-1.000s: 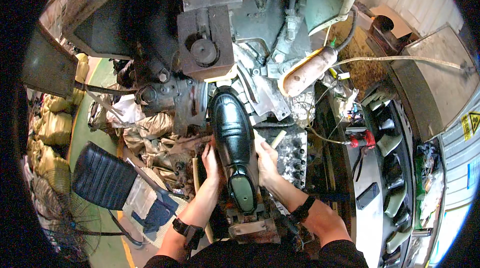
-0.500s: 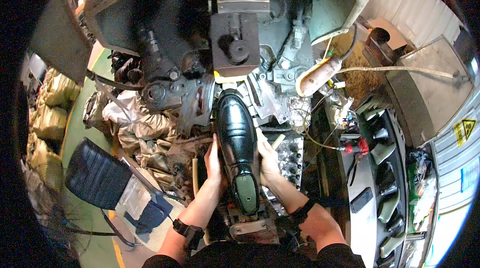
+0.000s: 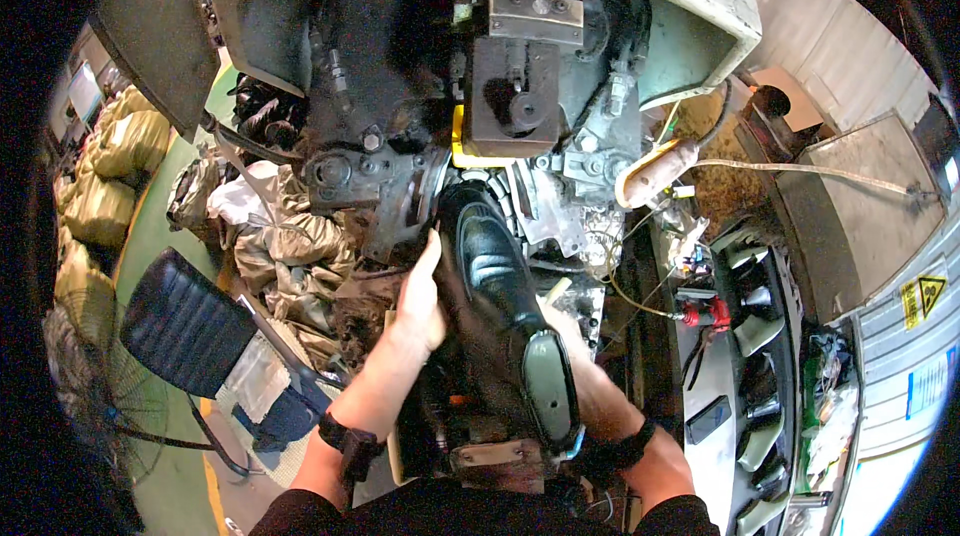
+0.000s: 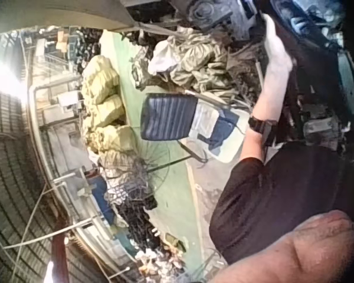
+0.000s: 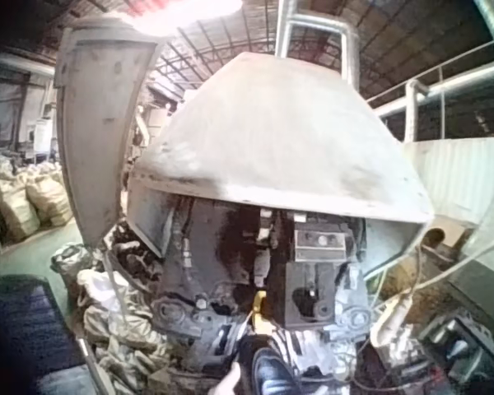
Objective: Placing shoe uppers onto shoe lasts and inserting them into an industrial lasting machine.
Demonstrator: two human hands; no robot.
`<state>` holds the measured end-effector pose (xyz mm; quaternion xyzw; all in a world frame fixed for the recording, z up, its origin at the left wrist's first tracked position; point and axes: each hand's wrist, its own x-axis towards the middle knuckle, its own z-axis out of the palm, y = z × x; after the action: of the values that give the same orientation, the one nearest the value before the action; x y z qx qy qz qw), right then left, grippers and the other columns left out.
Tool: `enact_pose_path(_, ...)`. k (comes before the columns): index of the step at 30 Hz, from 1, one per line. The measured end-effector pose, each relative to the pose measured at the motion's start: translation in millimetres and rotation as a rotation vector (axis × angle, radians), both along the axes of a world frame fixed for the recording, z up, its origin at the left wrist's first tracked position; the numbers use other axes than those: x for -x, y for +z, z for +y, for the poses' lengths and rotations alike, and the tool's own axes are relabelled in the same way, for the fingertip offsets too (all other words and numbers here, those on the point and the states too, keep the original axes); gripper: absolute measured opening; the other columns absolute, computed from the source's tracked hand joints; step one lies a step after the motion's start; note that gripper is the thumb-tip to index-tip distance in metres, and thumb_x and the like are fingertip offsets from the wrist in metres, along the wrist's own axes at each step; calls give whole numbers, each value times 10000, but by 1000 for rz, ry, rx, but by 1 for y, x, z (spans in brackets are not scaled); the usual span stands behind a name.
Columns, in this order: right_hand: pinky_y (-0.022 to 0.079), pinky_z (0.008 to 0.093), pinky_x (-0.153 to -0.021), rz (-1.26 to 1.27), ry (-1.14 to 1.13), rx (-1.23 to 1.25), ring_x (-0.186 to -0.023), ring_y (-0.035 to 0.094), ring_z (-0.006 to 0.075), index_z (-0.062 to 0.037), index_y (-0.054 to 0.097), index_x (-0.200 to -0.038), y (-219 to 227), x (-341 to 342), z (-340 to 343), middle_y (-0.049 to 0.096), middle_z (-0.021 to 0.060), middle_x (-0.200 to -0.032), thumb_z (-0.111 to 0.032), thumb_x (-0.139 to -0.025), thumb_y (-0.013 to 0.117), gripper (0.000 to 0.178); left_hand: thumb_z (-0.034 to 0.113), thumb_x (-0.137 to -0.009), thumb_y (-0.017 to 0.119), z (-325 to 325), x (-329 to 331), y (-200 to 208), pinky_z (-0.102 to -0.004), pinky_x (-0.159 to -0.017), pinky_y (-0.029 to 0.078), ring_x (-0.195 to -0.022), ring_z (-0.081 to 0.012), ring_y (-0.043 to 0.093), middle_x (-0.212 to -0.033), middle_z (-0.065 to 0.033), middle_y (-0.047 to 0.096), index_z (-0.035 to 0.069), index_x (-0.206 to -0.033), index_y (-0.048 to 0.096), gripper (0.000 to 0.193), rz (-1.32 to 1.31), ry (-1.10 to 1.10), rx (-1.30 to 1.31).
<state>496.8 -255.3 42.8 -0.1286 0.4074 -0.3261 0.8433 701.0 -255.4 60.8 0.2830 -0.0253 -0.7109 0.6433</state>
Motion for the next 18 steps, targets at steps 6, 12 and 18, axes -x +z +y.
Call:
enact_pose_path(6, 548, 286, -759, 69, -107, 218, -883, 656, 121, -27, 634, -1253, 13, 6, 12, 690, 38, -1082, -143, -946, 625, 329, 104, -963, 614, -2, 10, 8, -250, -1001, 407, -1100, -138, 577, -1244, -129, 645, -91, -1251, 597, 348, -990, 464, 200)
enact_pose_path(12, 551, 296, -792, 75, -154, 228, -892, 659, 131, -1, 623, -1252, 13, 2, 11, 689, 50, -1101, -101, -936, 629, 332, 149, -955, 641, 0, 10, 14, -263, -983, 418, -1059, -141, 587, -1195, -109, 659, -93, -1207, 626, 350, -825, 432, 160)
enact_pose_path(18, 554, 299, -801, 29, -196, 228, -916, 658, 153, 6, 614, -1249, 4, -11, 2, 686, 66, -1112, -92, -940, 615, 324, 389, -1011, 497, 48, 24, 6, -350, -921, 471, -1014, -210, 623, -1134, -82, 681, 25, -1176, 651, 428, -113, 89, -26)
